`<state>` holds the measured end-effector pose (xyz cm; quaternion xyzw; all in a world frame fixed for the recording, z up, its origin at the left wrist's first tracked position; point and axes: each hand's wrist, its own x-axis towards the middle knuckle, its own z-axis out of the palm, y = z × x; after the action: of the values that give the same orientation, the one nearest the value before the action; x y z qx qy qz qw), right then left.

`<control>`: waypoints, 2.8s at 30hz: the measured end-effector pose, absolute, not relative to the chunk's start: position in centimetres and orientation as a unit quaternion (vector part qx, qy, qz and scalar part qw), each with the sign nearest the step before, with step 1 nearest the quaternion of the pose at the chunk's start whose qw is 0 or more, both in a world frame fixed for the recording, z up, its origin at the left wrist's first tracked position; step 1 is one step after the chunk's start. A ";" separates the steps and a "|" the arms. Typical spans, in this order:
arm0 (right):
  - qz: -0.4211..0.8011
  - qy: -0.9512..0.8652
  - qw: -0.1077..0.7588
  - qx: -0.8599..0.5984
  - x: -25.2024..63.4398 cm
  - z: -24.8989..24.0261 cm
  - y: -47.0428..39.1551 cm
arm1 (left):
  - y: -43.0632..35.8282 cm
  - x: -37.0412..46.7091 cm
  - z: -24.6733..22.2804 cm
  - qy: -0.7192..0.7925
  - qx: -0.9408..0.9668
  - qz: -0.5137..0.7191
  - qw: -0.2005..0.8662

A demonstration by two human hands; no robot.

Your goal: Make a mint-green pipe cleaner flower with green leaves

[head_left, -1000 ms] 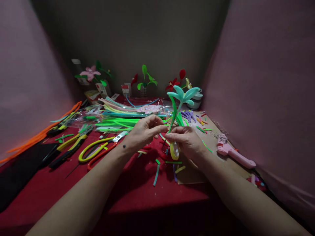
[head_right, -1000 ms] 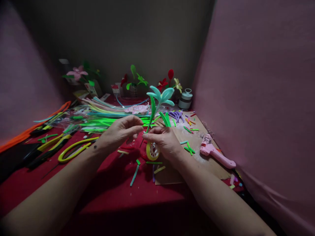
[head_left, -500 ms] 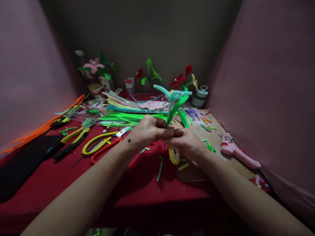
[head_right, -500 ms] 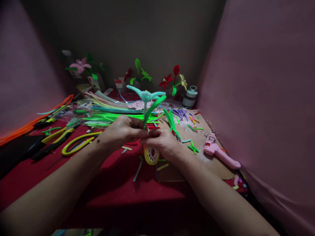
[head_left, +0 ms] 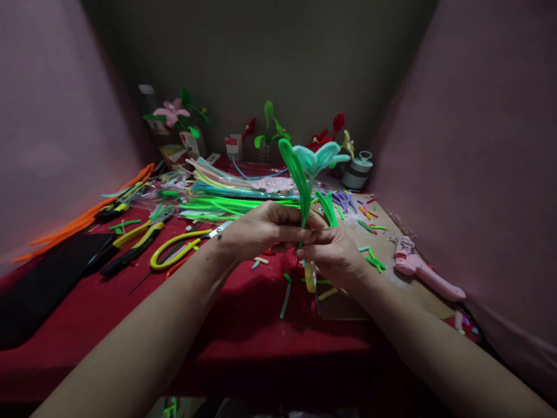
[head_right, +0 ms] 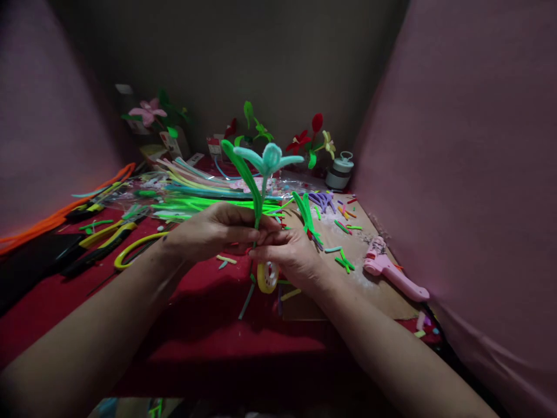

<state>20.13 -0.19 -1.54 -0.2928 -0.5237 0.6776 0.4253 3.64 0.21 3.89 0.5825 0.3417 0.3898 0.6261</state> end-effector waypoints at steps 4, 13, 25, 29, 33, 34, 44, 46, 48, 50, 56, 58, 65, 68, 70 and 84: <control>0.659 -0.511 0.449 -0.322 20.1 -1.5 0.1 | 0.6 4.1 3.2 0.331 0.589 0.357 0.645; 0.614 -0.562 0.423 -0.359 20.0 -1.7 -0.1 | 0.8 3.8 3.3 0.383 0.720 0.329 0.475; 0.564 -0.572 0.475 -0.359 19.9 -2.1 0.1 | 1.1 4.0 3.2 0.371 0.689 0.341 0.521; 0.587 -0.562 0.451 -0.371 19.8 -1.9 -0.1 | 1.3 4.3 2.6 0.397 0.701 0.375 0.458; 0.526 -0.594 0.424 -0.438 19.4 -1.7 -0.1 | 1.5 4.6 2.2 0.438 0.763 0.376 0.291; 0.506 -0.598 0.425 -0.453 19.3 -1.7 -0.1 | 1.4 4.8 2.1 0.450 0.772 0.381 0.238; 0.475 -0.630 0.422 -0.446 19.3 -1.3 -0.4 | 0.8 4.1 3.4 0.478 0.824 0.231 0.197; 0.527 -0.615 0.404 -0.425 19.7 -1.2 -0.4 | 1.0 3.5 4.0 0.443 0.835 0.199 0.259; 0.586 -0.594 0.369 -0.409 20.0 -1.1 -0.2 | 1.1 3.0 4.5 0.410 0.832 0.173 0.331; 0.647 -0.560 0.340 -0.391 20.1 -1.0 0.0 | 1.1 2.7 4.7 0.377 0.812 0.153 0.419; 0.762 -0.452 0.321 -0.334 19.8 -0.9 -0.2 | 1.5 2.2 4.0 0.299 0.703 0.229 0.603; 0.769 -0.440 0.330 -0.327 19.7 -0.9 -0.3 | 1.6 2.1 3.5 0.279 0.667 0.268 0.637; 0.734 -0.433 0.398 -0.341 19.5 -1.3 -0.1 | 1.2 2.9 2.6 0.329 0.605 0.335 0.643; 0.740 -0.426 0.390 -0.345 19.6 -1.6 0.1 | 1.1 3.2 2.7 0.377 0.626 0.334 0.595; 0.750 -0.429 0.372 -0.339 19.5 -1.6 0.1 | 1.2 3.1 2.7 0.377 0.648 0.310 0.585; 0.752 -0.484 0.333 -0.299 19.4 -1.0 -0.7 | 2.4 2.1 2.6 0.284 0.648 0.242 0.664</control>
<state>19.40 -0.66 -0.97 -0.2988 -0.4843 0.7520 0.3326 2.11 2.35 2.56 0.6484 0.2841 0.2419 0.6636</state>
